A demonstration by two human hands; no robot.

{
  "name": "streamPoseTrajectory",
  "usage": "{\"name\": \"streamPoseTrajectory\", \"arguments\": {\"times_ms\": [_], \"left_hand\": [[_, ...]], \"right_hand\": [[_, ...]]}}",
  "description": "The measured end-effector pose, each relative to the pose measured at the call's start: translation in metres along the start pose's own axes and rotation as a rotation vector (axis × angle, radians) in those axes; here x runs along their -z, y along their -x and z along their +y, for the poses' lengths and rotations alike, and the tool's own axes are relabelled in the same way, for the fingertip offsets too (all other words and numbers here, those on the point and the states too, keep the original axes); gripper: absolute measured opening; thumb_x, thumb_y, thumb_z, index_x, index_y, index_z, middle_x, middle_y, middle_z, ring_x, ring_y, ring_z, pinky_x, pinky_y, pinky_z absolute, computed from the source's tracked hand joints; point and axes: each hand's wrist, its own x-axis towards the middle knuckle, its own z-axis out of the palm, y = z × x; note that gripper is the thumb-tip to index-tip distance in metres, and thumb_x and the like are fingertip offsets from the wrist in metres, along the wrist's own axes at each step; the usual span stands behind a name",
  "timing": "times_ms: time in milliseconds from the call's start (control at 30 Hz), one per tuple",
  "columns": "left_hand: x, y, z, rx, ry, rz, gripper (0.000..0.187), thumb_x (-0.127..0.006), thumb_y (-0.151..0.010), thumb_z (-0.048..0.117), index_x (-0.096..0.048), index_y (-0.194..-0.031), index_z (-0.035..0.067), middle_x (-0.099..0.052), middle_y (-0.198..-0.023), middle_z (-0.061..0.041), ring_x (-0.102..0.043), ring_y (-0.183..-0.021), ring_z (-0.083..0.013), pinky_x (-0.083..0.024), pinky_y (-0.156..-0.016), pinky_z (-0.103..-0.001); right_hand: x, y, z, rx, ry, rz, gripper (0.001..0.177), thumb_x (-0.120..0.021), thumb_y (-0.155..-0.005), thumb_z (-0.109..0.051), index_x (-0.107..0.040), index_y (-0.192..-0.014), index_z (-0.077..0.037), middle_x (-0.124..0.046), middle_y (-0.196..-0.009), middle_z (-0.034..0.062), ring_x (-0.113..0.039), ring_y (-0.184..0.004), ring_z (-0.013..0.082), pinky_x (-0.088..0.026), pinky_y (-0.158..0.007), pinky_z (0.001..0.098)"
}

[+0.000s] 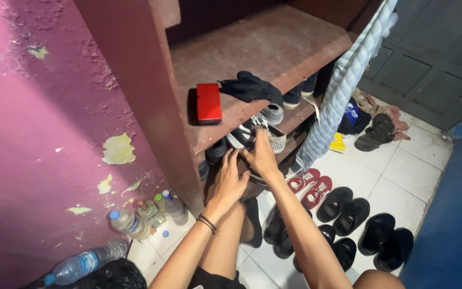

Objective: The person removes multiple pairs of shoes from a wooden shoe rack and places them on the floor. They then use a red brush to clean one black shoe. The shoes include black dress shoes, red sneakers, and black-and-white sneakers.

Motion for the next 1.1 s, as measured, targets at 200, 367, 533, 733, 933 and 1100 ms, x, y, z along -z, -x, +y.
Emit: {"name": "streamPoseTrajectory", "arguments": {"times_ms": [200,367,533,733,933,1100], "left_hand": [[0.0,0.001,-0.009,-0.009,0.02,-0.004,0.071,-0.073,-0.086,0.015,-0.04,-0.146,-0.002,-0.045,-0.151,-0.021,-0.052,-0.133,-0.041,-0.044,-0.108,-0.043],[0.0,0.0,-0.013,-0.035,0.061,0.016,0.071,-0.074,-0.085,0.013,-0.041,-0.146,-0.003,-0.045,-0.152,-0.021,-0.049,-0.137,-0.0397,-0.041,-0.112,-0.042],[-0.006,-0.001,-0.018,0.032,0.103,0.036,0.073,-0.074,-0.085,0.015,-0.04,-0.148,0.001,-0.048,-0.151,-0.022,-0.049,-0.138,-0.0386,-0.041,-0.112,-0.042],[-0.021,0.0,-0.035,0.047,0.125,0.074,0.077,-0.076,-0.085,0.017,-0.038,-0.152,0.005,-0.05,-0.147,-0.027,-0.049,-0.136,-0.0432,-0.04,-0.111,-0.049],[-0.03,-0.003,-0.036,0.159,0.165,0.049,0.077,-0.076,-0.086,0.018,-0.039,-0.153,0.011,-0.056,-0.138,-0.025,-0.057,-0.127,-0.0391,-0.046,-0.104,-0.046],[-0.032,0.01,-0.02,0.1,0.257,0.019,0.07,-0.075,-0.088,0.015,-0.043,-0.15,0.009,-0.057,-0.135,-0.022,-0.059,-0.123,-0.0353,-0.048,-0.103,-0.043]], "right_hand": [[0.0,-0.003,0.01,-0.047,-0.024,-0.078,0.051,-0.083,-0.077,-0.01,-0.053,-0.117,-0.001,-0.064,-0.101,0.0189,-0.066,-0.093,0.0374,-0.052,-0.08,0.0448],[0.011,0.001,0.007,-0.036,-0.065,-0.064,0.05,-0.086,-0.076,-0.009,-0.055,-0.116,-0.002,-0.063,-0.092,0.015,-0.062,-0.074,0.0268,-0.051,-0.069,0.038],[0.037,0.008,-0.005,-0.02,-0.116,-0.068,0.05,-0.086,-0.076,-0.009,-0.056,-0.115,-0.004,-0.058,-0.087,0.0103,-0.055,-0.069,0.0192,-0.048,-0.063,0.0346],[0.073,0.017,-0.018,-0.006,-0.123,-0.047,0.051,-0.089,-0.075,-0.009,-0.058,-0.114,-0.005,-0.062,-0.086,0.0061,-0.056,-0.071,0.0152,-0.049,-0.065,0.0307],[0.115,0.03,-0.031,-0.054,-0.112,-0.022,0.048,-0.087,-0.076,-0.009,-0.059,-0.115,-0.005,-0.066,-0.089,0.0046,-0.06,-0.075,0.0132,-0.051,-0.067,0.0301],[0.149,0.061,-0.042,0.018,-0.011,0.057,0.045,-0.086,-0.079,-0.006,-0.061,-0.117,-0.003,-0.066,-0.093,0.0069,-0.063,-0.083,0.0135,-0.053,-0.073,0.0313]]}}
